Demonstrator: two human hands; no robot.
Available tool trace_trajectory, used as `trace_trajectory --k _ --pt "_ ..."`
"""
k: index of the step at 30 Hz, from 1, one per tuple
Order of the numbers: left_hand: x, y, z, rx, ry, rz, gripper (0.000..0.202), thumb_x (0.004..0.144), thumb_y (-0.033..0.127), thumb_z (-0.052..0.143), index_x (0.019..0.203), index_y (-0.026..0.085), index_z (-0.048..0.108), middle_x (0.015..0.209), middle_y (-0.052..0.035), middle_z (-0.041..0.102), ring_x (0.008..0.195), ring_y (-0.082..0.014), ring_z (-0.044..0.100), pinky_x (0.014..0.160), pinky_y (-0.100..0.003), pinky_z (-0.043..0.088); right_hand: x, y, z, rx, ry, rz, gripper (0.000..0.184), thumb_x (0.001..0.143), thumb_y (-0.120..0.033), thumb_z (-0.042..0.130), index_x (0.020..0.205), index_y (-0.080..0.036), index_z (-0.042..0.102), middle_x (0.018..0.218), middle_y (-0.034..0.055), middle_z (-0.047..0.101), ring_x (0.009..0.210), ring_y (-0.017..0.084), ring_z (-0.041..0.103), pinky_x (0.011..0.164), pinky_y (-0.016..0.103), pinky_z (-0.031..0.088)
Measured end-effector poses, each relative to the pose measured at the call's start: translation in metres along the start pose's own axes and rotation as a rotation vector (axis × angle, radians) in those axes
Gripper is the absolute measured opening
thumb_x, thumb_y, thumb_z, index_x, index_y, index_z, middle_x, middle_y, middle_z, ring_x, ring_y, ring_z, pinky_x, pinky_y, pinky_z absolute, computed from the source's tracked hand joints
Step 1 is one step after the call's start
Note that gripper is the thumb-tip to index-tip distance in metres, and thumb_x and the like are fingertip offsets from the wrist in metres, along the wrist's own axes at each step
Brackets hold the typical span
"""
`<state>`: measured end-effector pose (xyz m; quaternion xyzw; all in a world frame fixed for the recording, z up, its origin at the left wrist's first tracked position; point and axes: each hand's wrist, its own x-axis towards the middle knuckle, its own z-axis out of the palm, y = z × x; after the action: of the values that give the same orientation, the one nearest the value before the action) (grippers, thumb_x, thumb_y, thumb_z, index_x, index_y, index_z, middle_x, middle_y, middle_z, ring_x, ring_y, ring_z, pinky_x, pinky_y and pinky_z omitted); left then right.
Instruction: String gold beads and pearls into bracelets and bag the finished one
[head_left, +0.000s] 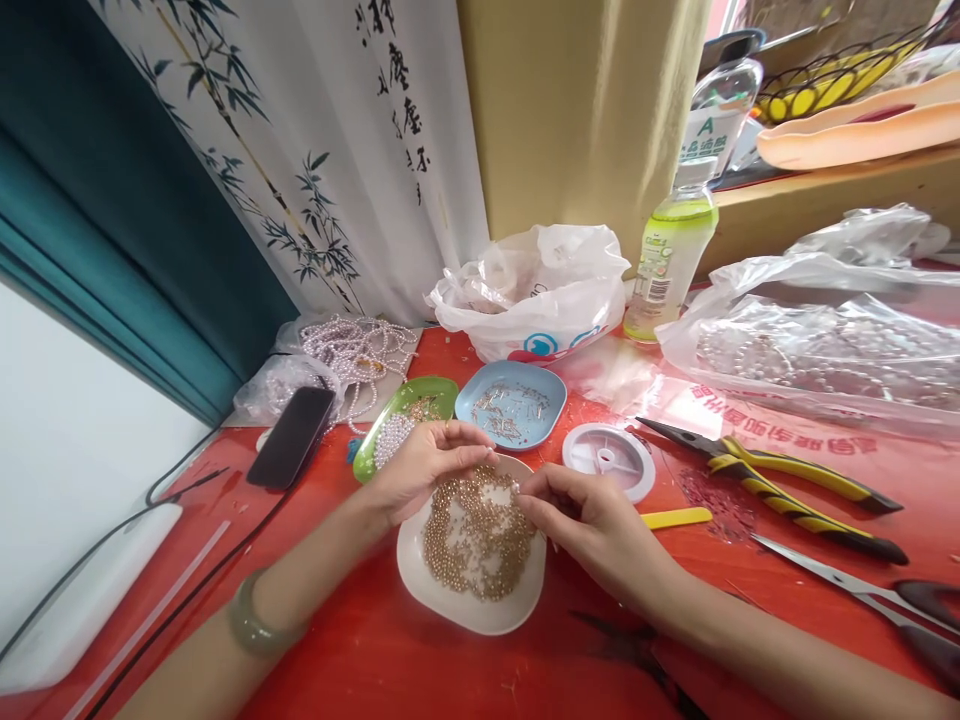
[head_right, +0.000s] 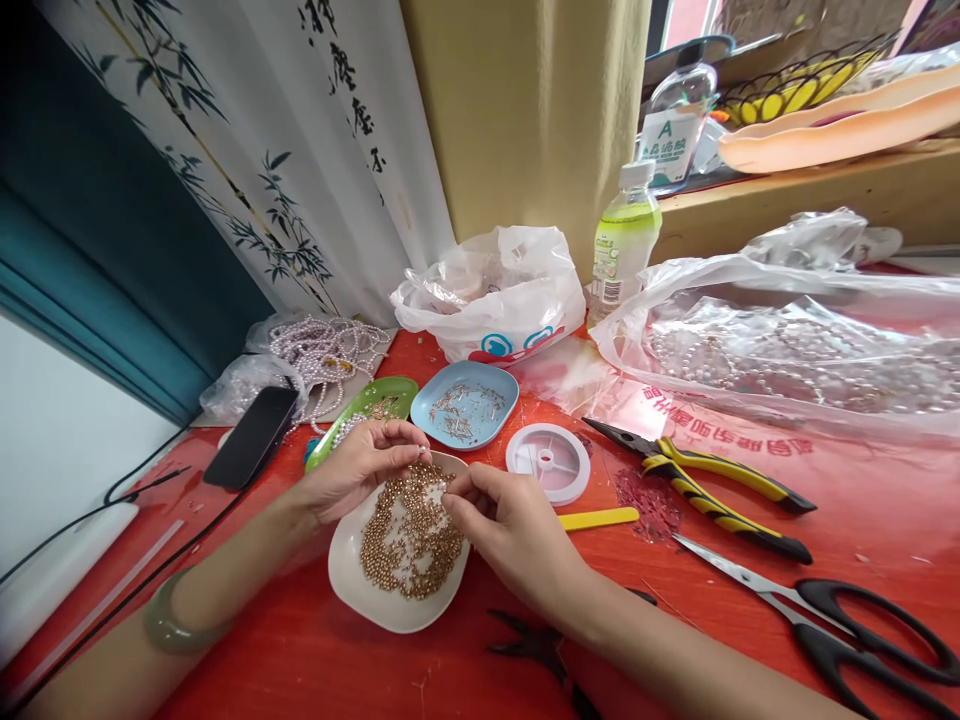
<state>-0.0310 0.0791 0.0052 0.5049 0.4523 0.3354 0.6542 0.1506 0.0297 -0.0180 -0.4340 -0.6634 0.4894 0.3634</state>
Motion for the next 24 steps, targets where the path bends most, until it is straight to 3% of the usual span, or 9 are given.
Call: trace_trajectory --k 10,24 --pt "-0.0015 -0.0056 0.0058 -0.041 0.041 0.032 0.010 0.060 0.015 0.072 0.066 0.013 0.064 0.065 0.0014 0.060 0.058 -0.0052 0.052 0.056 -0.017 0.038 0.0013 -0.0011 0.0002 0.005 0.008 -0.023 0.013 0.075 -0.020 0.047 0.066 -0.016 0.055 0.059 0.0006 0.056 0.056 0.012 0.050 0.052 0.023 0.039" --pt "-0.0014 -0.0082 0.0059 -0.043 0.008 0.059 0.009 0.061 0.016 0.072 0.067 0.014 0.065 0.066 0.0010 0.060 0.059 -0.0053 0.052 0.056 -0.017 0.041 0.0004 0.0007 0.0002 -0.008 0.008 -0.017 0.013 0.075 -0.020 0.046 0.066 -0.016 0.054 0.057 -0.0008 0.054 0.053 0.011 0.048 0.051 0.022 0.037"
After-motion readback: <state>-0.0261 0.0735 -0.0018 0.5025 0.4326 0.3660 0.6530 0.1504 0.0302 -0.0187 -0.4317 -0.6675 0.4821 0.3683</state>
